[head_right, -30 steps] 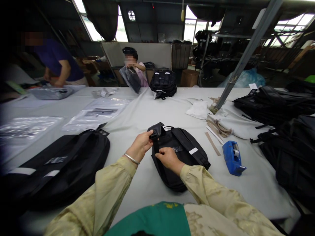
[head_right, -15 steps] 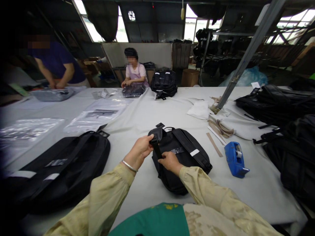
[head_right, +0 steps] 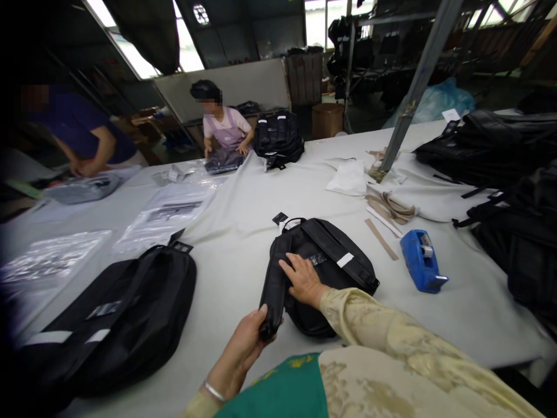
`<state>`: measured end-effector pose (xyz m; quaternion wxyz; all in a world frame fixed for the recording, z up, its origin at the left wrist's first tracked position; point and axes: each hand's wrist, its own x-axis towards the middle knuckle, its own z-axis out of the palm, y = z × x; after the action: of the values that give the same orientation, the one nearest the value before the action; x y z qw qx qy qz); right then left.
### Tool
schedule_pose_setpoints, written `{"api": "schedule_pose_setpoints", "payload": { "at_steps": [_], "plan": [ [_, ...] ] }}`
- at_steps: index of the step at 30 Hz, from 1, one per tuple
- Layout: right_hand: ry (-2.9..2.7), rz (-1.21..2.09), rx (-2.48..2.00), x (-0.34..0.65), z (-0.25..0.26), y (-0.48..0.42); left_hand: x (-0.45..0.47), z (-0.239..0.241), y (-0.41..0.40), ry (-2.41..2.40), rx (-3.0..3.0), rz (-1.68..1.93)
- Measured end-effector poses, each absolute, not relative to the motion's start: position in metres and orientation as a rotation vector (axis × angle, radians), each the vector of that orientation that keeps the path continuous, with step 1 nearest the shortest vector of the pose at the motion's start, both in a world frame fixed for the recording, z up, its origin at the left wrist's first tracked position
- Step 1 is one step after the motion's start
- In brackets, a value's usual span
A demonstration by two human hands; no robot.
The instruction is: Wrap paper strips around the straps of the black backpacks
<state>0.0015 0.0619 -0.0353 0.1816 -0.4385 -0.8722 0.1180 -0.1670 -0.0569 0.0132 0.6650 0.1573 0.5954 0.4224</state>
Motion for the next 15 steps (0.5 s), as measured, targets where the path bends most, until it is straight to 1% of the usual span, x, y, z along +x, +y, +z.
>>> {"api": "schedule_pose_setpoints", "payload": {
  "at_steps": [3, 5, 8, 11, 15],
  "plan": [
    [-2.703, 0.361, -0.860, -0.005, -0.037, 0.071, -0.156, 0.004, -0.072, 1.437, 0.319, 0.923],
    [-2.791, 0.396, -0.689, -0.009, -0.040, 0.076, -0.153, 0.001, -0.075, 1.452, 0.283, 0.915],
    [-2.807, 0.389, -0.654, -0.012, -0.045, 0.080, -0.157, -0.001, -0.065, 1.330, 0.193, 0.847],
    [-2.805, 0.339, -0.640, -0.013, -0.047, 0.079, -0.161, -0.004, -0.037, 1.219, 0.097, 0.844],
    [-2.820, 0.303, -0.687, -0.004, -0.036, 0.081, -0.154, -0.015, -0.004, 1.266, 0.143, 0.882]
  ]
}}
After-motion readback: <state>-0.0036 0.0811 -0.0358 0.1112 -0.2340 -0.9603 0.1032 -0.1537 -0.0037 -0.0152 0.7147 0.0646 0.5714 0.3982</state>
